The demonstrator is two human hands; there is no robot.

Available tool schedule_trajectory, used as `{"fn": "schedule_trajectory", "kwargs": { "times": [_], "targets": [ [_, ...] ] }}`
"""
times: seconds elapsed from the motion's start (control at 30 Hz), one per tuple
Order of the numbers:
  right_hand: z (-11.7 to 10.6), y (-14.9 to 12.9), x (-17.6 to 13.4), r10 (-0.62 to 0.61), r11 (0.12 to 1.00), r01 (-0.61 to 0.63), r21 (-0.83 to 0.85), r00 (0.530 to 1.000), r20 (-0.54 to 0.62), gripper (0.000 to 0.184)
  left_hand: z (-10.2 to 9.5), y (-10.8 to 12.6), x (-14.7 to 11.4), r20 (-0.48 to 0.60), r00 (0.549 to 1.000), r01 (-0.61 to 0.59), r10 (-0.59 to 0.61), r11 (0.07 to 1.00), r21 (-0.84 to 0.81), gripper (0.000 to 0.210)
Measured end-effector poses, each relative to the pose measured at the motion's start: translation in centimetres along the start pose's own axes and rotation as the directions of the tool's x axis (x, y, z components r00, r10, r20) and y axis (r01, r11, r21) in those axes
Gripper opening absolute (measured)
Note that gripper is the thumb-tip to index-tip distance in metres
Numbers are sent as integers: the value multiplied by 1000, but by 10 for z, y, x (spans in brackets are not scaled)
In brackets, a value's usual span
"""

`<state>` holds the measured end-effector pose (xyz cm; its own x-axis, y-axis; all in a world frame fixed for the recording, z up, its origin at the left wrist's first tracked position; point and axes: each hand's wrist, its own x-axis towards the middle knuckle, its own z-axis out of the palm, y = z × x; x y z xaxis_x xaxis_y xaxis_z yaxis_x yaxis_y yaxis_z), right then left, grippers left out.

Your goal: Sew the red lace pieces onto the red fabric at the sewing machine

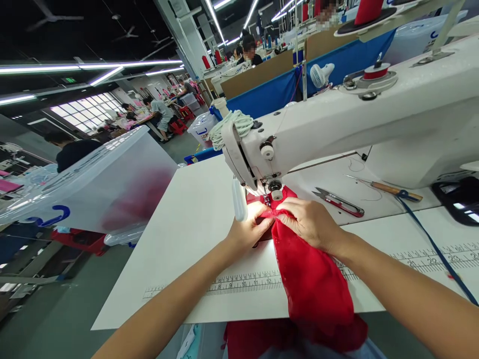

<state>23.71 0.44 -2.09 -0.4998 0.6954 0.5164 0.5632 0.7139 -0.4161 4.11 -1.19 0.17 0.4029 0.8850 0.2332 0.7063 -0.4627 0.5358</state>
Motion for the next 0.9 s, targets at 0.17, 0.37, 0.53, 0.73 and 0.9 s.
{"fn": "schedule_trajectory", "kwargs": {
  "times": [0.17,0.37,0.53,0.73,0.9],
  "targets": [
    [-4,5,-4,-80,997,80,-2,997,-8,26,4,-10,-11,11,986,-163,164,962,220,18],
    [-8,5,-4,-162,984,161,-77,987,-12,26,7,-13,-20,68,967,-252,244,900,355,25],
    [-10,4,-3,-178,982,177,-60,984,-13,22,-10,4,-24,145,950,-310,275,880,361,23],
    [-11,3,-3,-181,981,179,-77,983,-14,20,-23,17,-30,267,943,-297,197,859,416,78],
    [-10,4,-4,-186,979,184,-89,982,-16,29,-21,15,-30,257,942,-313,217,847,429,95]
  ]
}}
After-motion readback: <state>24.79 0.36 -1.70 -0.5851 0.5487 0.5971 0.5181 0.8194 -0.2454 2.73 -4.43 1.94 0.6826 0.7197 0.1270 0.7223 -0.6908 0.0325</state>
